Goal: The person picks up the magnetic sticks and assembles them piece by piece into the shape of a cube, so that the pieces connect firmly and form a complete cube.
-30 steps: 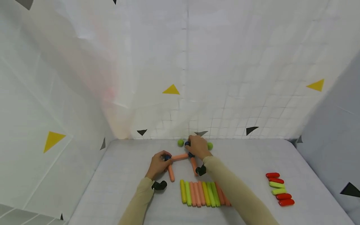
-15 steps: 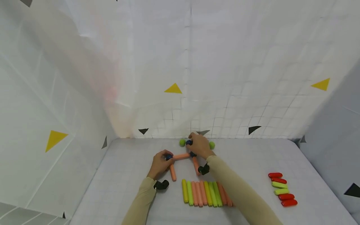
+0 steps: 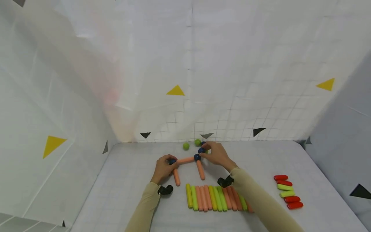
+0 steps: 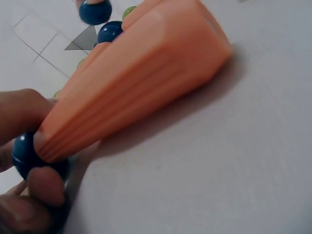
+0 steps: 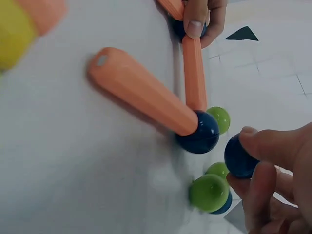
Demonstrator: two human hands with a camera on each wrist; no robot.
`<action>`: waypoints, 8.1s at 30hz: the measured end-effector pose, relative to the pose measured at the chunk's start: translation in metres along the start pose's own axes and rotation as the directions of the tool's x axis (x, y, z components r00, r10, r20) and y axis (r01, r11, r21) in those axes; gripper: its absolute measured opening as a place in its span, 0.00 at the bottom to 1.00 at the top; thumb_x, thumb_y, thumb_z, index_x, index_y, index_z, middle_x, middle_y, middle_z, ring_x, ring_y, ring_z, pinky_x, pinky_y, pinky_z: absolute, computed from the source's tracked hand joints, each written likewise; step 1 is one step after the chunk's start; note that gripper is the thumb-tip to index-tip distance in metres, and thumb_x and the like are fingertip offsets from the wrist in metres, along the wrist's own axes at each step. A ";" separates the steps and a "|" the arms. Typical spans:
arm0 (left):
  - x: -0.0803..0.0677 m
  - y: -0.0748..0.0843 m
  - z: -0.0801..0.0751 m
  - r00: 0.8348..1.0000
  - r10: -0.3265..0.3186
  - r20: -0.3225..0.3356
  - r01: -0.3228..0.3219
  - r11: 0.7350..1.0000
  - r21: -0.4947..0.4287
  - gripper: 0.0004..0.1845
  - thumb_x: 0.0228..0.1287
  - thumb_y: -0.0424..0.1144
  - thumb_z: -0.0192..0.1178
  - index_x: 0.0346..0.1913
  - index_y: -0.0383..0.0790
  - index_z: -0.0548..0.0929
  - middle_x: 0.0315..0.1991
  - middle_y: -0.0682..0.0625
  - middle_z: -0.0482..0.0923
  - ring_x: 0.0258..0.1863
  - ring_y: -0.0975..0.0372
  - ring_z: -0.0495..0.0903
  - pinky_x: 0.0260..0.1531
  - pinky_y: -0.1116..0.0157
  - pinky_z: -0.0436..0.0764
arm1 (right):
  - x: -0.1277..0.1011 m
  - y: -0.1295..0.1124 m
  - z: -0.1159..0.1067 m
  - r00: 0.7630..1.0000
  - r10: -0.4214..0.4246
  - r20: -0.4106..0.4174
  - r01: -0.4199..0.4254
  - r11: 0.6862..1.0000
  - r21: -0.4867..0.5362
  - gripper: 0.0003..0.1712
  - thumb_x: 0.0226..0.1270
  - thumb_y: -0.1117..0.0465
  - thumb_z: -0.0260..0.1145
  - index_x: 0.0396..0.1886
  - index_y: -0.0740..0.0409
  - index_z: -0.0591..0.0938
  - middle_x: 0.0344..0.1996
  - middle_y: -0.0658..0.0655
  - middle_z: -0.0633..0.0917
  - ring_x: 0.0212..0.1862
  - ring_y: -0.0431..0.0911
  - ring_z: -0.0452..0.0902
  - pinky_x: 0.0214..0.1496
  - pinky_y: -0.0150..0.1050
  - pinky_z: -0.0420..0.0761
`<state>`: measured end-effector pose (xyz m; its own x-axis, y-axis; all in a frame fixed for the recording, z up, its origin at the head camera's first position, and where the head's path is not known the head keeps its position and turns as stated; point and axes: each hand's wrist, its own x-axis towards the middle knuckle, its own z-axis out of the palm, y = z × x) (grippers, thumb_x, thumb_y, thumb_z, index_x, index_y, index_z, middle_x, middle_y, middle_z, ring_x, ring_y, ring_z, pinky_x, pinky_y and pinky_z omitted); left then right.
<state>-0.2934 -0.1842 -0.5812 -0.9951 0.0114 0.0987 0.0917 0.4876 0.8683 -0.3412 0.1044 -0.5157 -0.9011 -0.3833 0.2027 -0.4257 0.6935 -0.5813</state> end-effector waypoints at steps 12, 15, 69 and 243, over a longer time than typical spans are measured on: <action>0.002 0.000 -0.006 0.999 0.037 -0.012 -0.036 0.994 0.103 0.11 0.66 0.42 0.73 0.50 0.46 0.92 0.46 0.44 0.84 0.41 0.58 0.78 0.46 0.59 0.79 | -0.038 0.019 0.001 0.982 0.127 0.137 -0.161 0.946 0.281 0.23 0.70 0.55 0.76 0.61 0.56 0.86 0.51 0.65 0.90 0.26 0.48 0.87 0.28 0.40 0.84; 0.003 0.001 -0.009 0.999 0.040 -0.013 -0.037 0.988 0.149 0.11 0.67 0.43 0.73 0.48 0.44 0.91 0.46 0.44 0.86 0.42 0.57 0.79 0.48 0.57 0.80 | -0.044 0.021 0.006 0.974 0.171 0.151 -0.209 0.934 0.291 0.21 0.66 0.54 0.80 0.56 0.54 0.87 0.47 0.60 0.92 0.29 0.44 0.87 0.30 0.40 0.84; -0.050 0.004 -0.023 0.935 -0.118 -0.335 0.190 0.963 0.191 0.12 0.68 0.43 0.69 0.30 0.37 0.87 0.26 0.47 0.83 0.25 0.59 0.77 0.27 0.62 0.74 | 0.005 -0.003 0.061 0.987 0.124 0.105 -0.133 0.987 0.092 0.21 0.66 0.51 0.79 0.57 0.49 0.88 0.47 0.54 0.89 0.52 0.49 0.84 0.59 0.53 0.80; -0.061 0.011 -0.028 0.994 -0.032 0.107 -0.008 0.934 0.356 0.07 0.76 0.47 0.65 0.50 0.53 0.87 0.46 0.46 0.74 0.39 0.57 0.74 0.41 0.60 0.73 | -0.018 -0.017 0.058 0.860 0.475 0.186 -0.510 0.795 0.328 0.24 0.64 0.41 0.78 0.45 0.57 0.92 0.33 0.51 0.91 0.27 0.44 0.82 0.35 0.36 0.76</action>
<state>-0.2310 -0.2036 -0.5643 -0.9959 0.0889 0.0181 0.0800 0.7664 0.6373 -0.3124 0.0638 -0.5554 -0.9620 -0.1137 -0.2484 0.1481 0.5469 -0.8240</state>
